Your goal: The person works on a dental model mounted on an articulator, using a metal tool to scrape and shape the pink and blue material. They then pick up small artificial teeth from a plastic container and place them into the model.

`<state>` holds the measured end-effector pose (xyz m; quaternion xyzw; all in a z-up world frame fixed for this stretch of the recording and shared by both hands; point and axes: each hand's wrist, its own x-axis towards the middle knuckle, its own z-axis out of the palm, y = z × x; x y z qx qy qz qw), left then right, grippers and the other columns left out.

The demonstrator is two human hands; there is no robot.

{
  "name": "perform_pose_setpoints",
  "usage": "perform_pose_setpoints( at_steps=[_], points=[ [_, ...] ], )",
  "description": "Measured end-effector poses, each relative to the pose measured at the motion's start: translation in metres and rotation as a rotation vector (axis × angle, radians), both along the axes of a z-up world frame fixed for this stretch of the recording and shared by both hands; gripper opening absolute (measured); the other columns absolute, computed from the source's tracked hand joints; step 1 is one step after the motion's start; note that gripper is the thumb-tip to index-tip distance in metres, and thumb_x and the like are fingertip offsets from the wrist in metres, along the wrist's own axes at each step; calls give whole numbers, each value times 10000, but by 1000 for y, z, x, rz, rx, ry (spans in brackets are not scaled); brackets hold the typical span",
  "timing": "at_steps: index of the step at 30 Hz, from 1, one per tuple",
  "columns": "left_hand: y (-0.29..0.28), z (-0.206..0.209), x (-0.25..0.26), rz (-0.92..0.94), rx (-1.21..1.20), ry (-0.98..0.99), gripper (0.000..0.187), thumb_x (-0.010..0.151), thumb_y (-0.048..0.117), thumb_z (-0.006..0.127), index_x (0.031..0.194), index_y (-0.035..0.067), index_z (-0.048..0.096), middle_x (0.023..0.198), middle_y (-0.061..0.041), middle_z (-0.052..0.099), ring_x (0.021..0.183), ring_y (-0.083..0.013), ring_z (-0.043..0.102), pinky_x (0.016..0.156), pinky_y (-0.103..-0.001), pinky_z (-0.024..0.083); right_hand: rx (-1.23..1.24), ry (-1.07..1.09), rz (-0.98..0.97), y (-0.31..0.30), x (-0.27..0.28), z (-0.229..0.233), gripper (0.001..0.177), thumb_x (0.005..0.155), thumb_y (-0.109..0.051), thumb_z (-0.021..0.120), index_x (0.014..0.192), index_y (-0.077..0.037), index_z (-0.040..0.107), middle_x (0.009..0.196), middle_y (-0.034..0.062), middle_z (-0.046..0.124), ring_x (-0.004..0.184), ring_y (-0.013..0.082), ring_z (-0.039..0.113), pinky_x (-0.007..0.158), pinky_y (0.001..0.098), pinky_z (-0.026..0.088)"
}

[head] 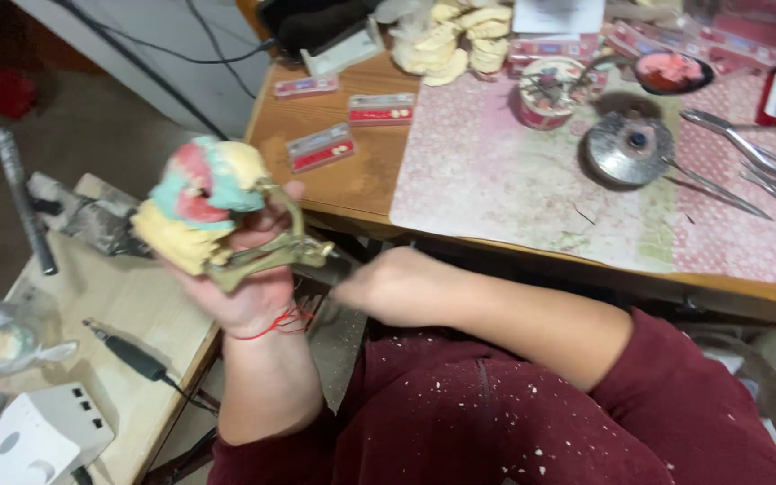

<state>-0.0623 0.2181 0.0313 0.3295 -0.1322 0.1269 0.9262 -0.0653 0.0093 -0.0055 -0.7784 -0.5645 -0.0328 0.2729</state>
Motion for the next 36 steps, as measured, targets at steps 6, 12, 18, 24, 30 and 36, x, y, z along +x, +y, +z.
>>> perform_pose_setpoints(
  at_steps=[6, 12, 18, 24, 30, 36],
  points=[
    [-67, 33, 10, 175, -268, 290, 629, 946, 650, 568, 1356, 173, 599, 1195, -160, 734, 902, -432, 770, 831, -571, 678, 414, 248, -477, -69, 7, 38, 118, 957, -268, 741, 1027, -174, 751, 950, -1, 663, 898, 236, 724, 815, 339, 579],
    [-117, -32, 53, 261, -42, -20, 712, 1067, 573, 508, 1567, 86, 369, 1481, -250, 535, 1334, -412, 562, 1098, -614, 513, 682, 887, -432, -82, -43, 89, 247, 907, -138, 735, 1123, -20, 714, 837, 116, 778, 676, 146, 752, 669, 300, 640],
    [-155, -43, 62, 29, -46, -184, 1109, 815, 545, 810, 1625, 189, 141, 1373, -324, 501, 658, -281, 742, 441, -275, 662, 791, 1003, -440, -104, -26, 51, 668, 888, -136, 745, 1504, -15, 515, 1442, 85, 523, 1264, 190, 575, 1103, 469, 484],
    [-170, -40, 65, 319, 431, -513, 1441, 540, 315, 1052, 1630, 46, 149, 1480, -262, 397, 1375, -405, 493, 1192, -618, 428, 995, 1090, -320, -121, -18, 60, 815, 882, -91, 715, 1587, 42, 328, 1493, 192, 508, 1324, 276, 557, 1134, 535, 454],
    [-174, -31, 61, 297, 595, -688, 1136, 628, 226, 1027, 1516, -14, 359, 1452, -280, 372, 1395, -579, 452, 1140, -652, 451, 1081, 988, -393, -125, -11, 48, 1151, 774, 9, 811, 1656, -30, 74, 1563, 167, 388, 1345, 240, 518, 1060, 374, 553],
    [-173, -17, 49, 197, 701, -669, 853, 909, 228, 864, 1561, 204, 315, 1566, -232, 405, 1518, -482, 456, 1280, -577, 475, 961, 672, -503, -128, -22, 42, 1151, 820, -169, 830, 1658, -110, 45, 1649, 250, 346, 1560, 292, 371, 1284, 417, 339]
  ],
)
